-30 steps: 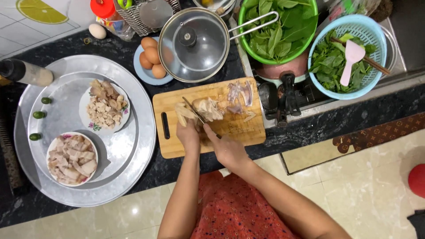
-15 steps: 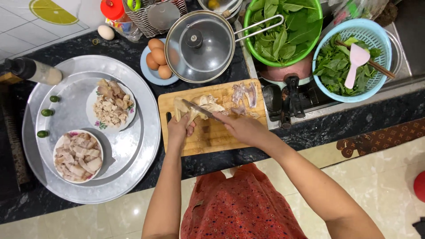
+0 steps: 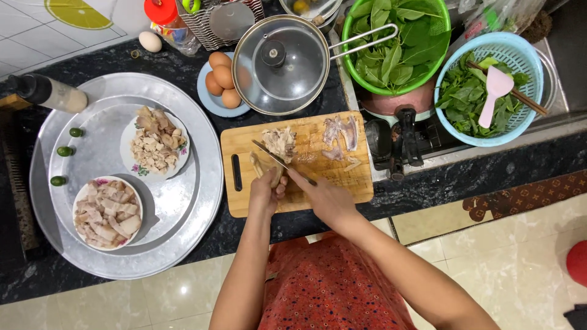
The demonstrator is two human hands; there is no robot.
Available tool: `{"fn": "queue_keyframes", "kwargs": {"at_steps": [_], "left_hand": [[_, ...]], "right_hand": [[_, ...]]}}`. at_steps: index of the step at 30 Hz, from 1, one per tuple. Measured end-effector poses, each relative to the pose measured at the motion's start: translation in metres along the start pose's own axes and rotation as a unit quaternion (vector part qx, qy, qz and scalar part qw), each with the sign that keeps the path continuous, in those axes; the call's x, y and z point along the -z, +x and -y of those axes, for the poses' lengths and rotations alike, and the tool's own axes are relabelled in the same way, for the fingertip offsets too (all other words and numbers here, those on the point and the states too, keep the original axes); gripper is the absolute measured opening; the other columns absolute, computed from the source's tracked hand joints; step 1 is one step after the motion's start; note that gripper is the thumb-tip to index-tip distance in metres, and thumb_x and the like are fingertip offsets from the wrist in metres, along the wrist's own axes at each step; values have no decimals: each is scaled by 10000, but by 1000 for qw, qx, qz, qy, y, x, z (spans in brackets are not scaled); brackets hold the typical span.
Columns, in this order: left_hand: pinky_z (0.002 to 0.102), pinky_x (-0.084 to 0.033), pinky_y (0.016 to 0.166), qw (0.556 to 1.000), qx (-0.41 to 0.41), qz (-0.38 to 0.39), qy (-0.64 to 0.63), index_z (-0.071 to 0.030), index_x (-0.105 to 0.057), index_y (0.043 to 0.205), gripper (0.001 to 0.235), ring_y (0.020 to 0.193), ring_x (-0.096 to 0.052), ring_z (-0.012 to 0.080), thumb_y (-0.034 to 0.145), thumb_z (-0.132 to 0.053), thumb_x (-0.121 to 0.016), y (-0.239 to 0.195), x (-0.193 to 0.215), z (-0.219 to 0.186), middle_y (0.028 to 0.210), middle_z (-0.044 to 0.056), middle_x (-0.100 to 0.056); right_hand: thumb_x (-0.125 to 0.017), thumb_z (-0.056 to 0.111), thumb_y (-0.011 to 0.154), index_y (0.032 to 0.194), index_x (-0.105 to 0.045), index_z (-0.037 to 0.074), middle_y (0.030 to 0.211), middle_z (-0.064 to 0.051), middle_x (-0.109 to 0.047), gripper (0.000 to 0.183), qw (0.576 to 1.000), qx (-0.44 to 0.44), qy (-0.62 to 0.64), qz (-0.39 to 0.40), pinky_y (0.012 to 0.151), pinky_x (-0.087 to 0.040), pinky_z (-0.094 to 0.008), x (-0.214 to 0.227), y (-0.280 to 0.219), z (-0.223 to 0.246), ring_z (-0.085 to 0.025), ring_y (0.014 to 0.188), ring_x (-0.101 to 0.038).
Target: The person cuts cooked chicken on a wooden cutting board with a knife, separating meat from bones and chopping it into pieces. They transfer the cut meat onto a plate on a large metal tray and set aside bones and skin on the board.
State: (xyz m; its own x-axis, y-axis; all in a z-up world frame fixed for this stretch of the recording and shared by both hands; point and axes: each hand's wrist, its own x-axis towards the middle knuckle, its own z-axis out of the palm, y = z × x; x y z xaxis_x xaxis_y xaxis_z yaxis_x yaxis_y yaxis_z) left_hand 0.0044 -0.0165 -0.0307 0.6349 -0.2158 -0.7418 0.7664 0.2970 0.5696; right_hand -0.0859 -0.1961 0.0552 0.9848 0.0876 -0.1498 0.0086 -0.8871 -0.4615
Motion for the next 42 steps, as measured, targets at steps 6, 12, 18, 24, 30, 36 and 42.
{"fn": "queue_keyframes", "kwargs": {"at_steps": [6,12,18,24,30,36,42], "left_hand": [[258,-337,453,999,-30,-3,-45,-45,-614,987,204,496,-449,108,1019,-234,-544,10,9,-6,690,62,-607],[300,-332,414,988,-136,-56,41,-33,-544,973,152,461,-429,147,1010,-180,-534,-11,-9,-12,676,92,-598],[323,-475,578,899,-301,-30,318,-30,-568,1090,68,678,-579,197,1035,-69,-582,-17,-3,-1,868,95,-640],[478,-476,901,607,-544,-48,577,22,-592,1155,471,1061,-576,417,710,33,-743,-33,-2,-18,1139,179,-611],[458,-480,945,556,-583,-57,590,3,-625,1121,463,1076,-578,391,682,31,-768,-12,13,-4,1178,172,-605],[467,-469,892,586,-549,-52,594,-42,-644,1091,428,1035,-588,374,692,-11,-794,-11,12,-17,1101,129,-630],[471,-484,874,612,-555,-77,558,-18,-613,1071,335,1015,-592,416,752,-10,-715,-1,17,-17,1077,174,-641]], "right_hand": [[-566,165,980,1610,-230,390,953,-209,-652,748,996,-9,-35,86,568,-585,-479,23,14,8,-385,685,-703],[-540,194,1001,1605,-252,270,919,-229,-684,673,991,4,131,26,676,-518,-547,-2,-23,-23,-441,786,-669],[-496,203,1013,1609,-239,257,810,-191,-645,651,984,-88,121,95,684,-527,-508,23,-30,4,-388,692,-651],[-541,101,949,1632,-265,184,750,-171,-610,741,999,-26,44,6,554,-551,-466,-4,-40,11,-319,545,-608],[-474,144,1024,1627,-200,166,793,-218,-615,663,985,-105,70,117,546,-556,-515,-18,16,16,-382,584,-653],[-494,154,974,1651,-163,182,832,-205,-695,754,991,-89,31,90,615,-548,-506,-10,19,27,-393,702,-682],[-555,232,979,1610,-268,277,840,-192,-708,695,992,-48,115,8,647,-534,-522,-9,-51,-1,-397,725,-693]]}}
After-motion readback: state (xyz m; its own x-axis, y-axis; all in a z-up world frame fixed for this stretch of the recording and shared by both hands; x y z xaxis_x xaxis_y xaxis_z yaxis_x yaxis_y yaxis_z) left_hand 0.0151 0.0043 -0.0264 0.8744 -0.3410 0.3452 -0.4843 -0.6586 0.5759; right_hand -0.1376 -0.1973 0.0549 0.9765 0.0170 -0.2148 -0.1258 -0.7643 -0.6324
